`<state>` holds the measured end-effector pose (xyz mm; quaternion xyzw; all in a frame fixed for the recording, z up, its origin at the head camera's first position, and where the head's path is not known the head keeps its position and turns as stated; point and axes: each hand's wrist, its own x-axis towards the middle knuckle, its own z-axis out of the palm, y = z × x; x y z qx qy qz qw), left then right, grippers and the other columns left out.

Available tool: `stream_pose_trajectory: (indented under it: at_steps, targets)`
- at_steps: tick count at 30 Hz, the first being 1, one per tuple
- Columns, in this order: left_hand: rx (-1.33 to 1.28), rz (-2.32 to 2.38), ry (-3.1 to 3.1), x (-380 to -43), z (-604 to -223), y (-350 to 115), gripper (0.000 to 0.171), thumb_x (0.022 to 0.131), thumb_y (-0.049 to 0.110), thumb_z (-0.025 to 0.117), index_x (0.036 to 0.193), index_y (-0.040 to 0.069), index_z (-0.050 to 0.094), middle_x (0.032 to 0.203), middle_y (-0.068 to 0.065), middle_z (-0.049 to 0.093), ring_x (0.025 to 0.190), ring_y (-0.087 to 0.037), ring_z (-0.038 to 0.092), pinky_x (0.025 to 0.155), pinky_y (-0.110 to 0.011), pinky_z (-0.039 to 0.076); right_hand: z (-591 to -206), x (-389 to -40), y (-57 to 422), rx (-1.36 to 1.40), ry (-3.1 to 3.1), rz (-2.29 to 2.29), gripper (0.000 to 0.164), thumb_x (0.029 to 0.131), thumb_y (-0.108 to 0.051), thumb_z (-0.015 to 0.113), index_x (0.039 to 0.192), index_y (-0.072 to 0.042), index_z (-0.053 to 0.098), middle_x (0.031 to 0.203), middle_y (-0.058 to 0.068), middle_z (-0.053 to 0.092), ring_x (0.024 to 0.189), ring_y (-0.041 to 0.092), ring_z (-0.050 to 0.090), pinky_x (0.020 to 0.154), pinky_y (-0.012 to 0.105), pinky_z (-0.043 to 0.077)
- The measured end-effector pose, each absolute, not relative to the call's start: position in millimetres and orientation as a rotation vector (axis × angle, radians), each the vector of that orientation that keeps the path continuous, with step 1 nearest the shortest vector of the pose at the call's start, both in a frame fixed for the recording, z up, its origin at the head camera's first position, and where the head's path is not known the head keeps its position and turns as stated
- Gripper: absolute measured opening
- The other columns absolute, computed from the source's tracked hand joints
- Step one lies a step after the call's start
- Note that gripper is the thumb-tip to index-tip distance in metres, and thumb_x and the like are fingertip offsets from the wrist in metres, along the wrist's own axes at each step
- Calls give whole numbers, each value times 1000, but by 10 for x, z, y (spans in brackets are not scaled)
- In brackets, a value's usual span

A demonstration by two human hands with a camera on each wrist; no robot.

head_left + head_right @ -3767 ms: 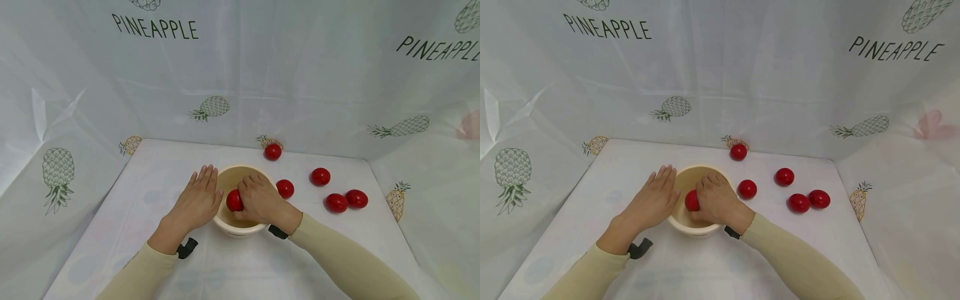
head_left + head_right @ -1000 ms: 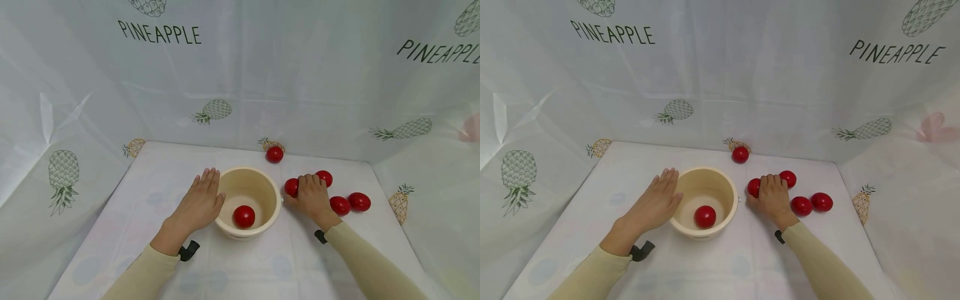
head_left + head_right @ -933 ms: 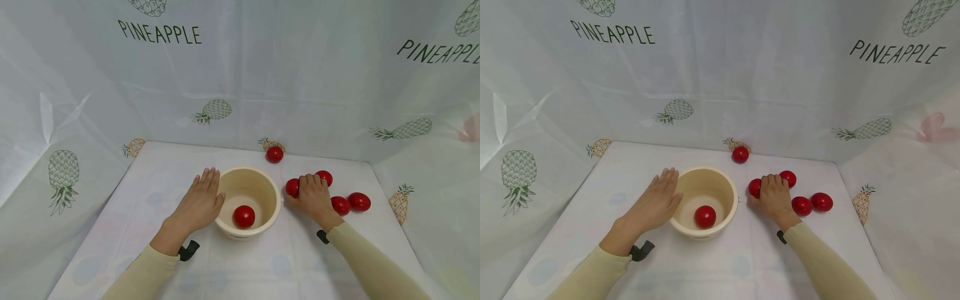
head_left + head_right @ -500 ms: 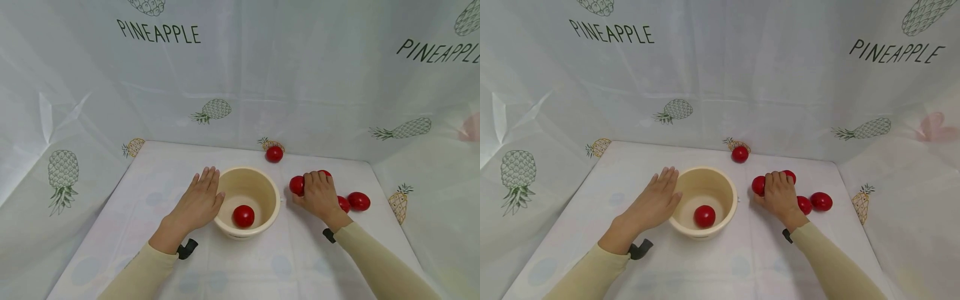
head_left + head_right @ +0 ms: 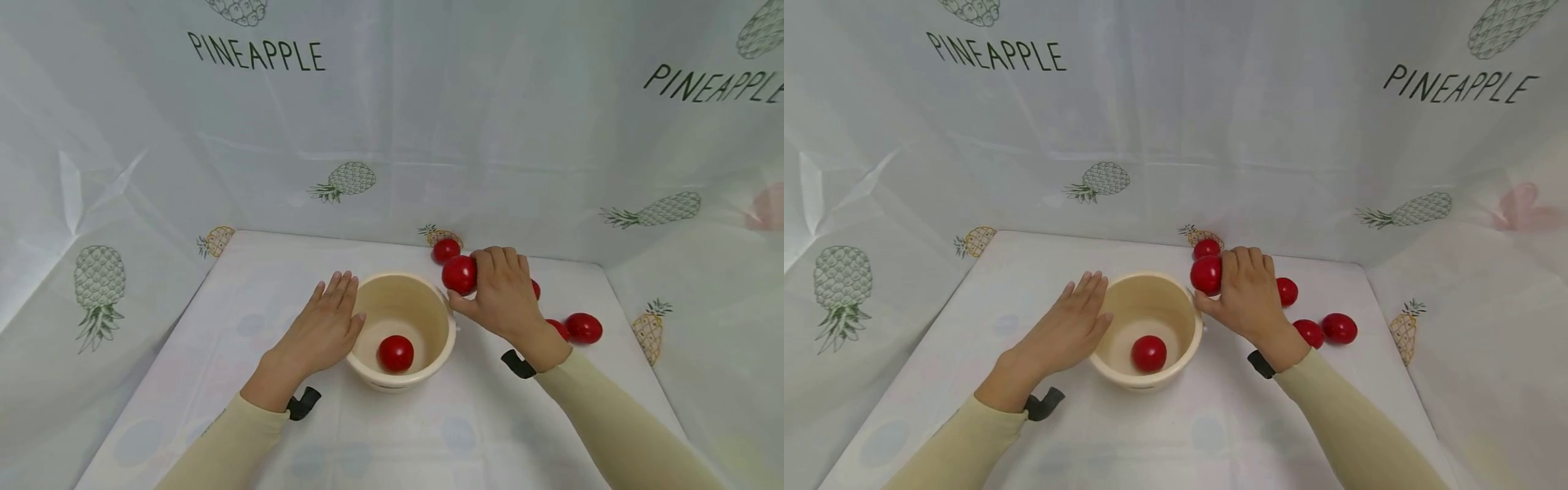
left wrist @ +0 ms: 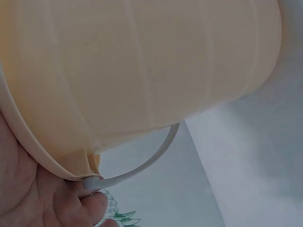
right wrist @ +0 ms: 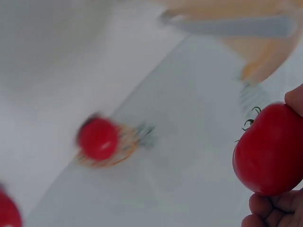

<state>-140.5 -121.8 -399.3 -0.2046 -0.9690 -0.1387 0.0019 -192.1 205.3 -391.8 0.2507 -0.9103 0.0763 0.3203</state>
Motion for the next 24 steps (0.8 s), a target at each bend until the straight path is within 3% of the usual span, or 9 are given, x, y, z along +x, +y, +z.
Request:
stream_pose_trajectory:
  at_steps: [11, 24]
  targets:
    - [-644, -459, -3016, -1412, -4027, -1228, 68, 111, 35, 46, 163, -7, 29, 172, -23, 26, 162, -39, 17, 132, -57, 16, -3897, -1772, 1204, 1010, -2488, 194, 59, 80, -47, 73, 116, -2, 61, 108, 12, 64, 103, 28, 57, 89, 41, 53]
    - [-646, -446, -3016, -1420, -4044, -1223, 68, 111, 35, 46, 163, -6, 29, 172, -23, 26, 162, -39, 18, 131, -57, 17, -4097, -1768, 1041, 1121, -2518, 41, 58, 81, -51, 70, 115, -5, 62, 109, 7, 66, 98, 23, 57, 80, 34, 49]
